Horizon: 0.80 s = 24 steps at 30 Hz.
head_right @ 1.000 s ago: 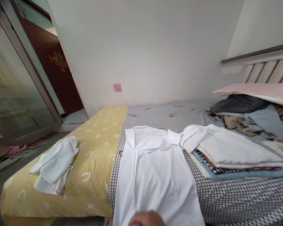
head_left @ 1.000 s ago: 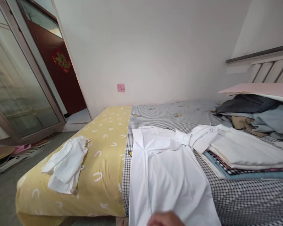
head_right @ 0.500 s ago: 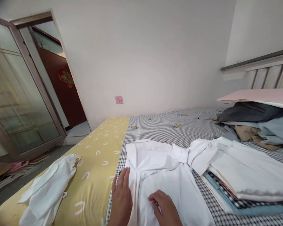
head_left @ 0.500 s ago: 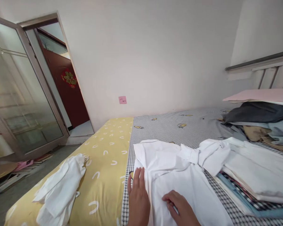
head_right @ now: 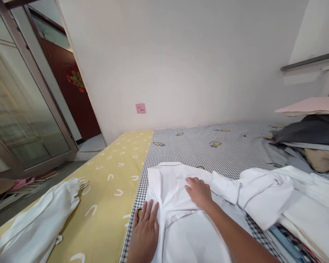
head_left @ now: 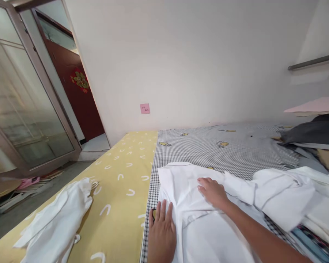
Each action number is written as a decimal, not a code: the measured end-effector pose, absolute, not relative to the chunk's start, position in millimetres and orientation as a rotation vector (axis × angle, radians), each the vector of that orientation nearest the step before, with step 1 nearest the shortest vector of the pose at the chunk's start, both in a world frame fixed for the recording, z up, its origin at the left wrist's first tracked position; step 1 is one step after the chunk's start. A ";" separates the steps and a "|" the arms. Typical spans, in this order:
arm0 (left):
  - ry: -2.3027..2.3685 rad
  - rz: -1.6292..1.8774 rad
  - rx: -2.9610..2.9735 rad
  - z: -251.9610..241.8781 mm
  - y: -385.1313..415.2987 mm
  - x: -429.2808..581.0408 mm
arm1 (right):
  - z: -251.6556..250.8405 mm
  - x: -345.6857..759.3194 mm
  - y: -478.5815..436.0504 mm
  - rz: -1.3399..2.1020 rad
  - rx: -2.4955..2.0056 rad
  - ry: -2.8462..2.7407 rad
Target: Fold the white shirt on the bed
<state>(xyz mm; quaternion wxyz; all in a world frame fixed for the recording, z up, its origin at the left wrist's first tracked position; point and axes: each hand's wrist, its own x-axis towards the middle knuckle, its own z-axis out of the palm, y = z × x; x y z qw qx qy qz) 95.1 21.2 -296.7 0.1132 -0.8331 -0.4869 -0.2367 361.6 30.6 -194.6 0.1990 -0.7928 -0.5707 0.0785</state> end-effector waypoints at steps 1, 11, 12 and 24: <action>-1.440 -0.733 -2.395 -299.4 20.9 96.7 | -196.8 363.7 40.8 0.204 -2.245 -1.606; -1.451 -0.823 -2.292 -305.8 20.8 100.6 | -196.4 395.6 29.8 0.016 -2.318 -1.771; -1.455 -0.810 -2.305 -303.6 19.3 100.7 | -193.7 404.8 23.6 -0.002 -2.343 -1.767; -1.511 -0.819 -2.374 -293.9 14.0 102.1 | -180.7 381.3 39.3 0.063 -2.249 -1.806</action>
